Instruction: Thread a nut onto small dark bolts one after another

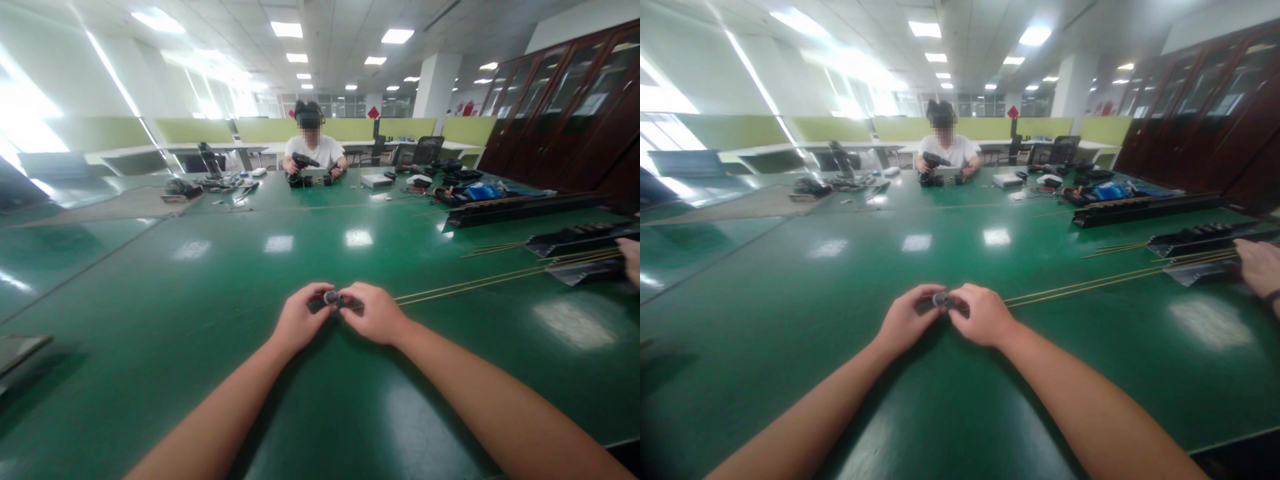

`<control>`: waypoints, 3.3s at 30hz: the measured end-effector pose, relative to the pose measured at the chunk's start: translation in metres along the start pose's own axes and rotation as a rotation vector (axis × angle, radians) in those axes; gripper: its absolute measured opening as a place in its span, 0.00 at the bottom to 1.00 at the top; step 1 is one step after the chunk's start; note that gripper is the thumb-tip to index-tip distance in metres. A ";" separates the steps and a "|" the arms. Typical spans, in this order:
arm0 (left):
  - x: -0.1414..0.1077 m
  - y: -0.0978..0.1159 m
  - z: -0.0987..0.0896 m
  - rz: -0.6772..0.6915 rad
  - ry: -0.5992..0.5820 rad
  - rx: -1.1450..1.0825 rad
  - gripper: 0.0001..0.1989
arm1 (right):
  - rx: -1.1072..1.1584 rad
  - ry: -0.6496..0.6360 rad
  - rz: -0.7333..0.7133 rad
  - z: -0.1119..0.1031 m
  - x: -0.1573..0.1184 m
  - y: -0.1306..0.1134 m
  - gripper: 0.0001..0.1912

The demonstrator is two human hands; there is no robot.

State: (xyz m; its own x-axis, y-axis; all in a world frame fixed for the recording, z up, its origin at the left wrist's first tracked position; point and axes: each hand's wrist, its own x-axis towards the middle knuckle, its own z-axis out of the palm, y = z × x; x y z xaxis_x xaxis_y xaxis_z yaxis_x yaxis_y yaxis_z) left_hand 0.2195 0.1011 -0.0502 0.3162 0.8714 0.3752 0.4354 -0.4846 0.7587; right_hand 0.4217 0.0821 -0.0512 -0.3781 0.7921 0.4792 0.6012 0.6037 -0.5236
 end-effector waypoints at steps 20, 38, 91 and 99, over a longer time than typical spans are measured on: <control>0.001 -0.008 0.005 -0.071 -0.093 -0.236 0.18 | 0.065 0.038 -0.037 0.001 -0.001 0.003 0.17; 0.001 -0.003 -0.001 0.129 0.083 0.081 0.12 | 0.014 0.018 -0.022 -0.001 0.000 0.005 0.15; -0.004 0.008 -0.001 0.230 0.049 0.224 0.08 | 0.014 -0.012 -0.028 0.000 0.001 0.006 0.09; -0.004 0.007 -0.001 0.230 0.042 0.234 0.08 | 0.032 -0.015 -0.035 0.001 0.002 0.007 0.08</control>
State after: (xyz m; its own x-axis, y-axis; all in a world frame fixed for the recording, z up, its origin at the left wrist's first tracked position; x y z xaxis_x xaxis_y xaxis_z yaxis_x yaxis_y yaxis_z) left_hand 0.2205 0.0947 -0.0458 0.3958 0.7371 0.5478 0.5400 -0.6692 0.5104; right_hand 0.4250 0.0883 -0.0545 -0.4089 0.7718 0.4869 0.5646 0.6331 -0.5295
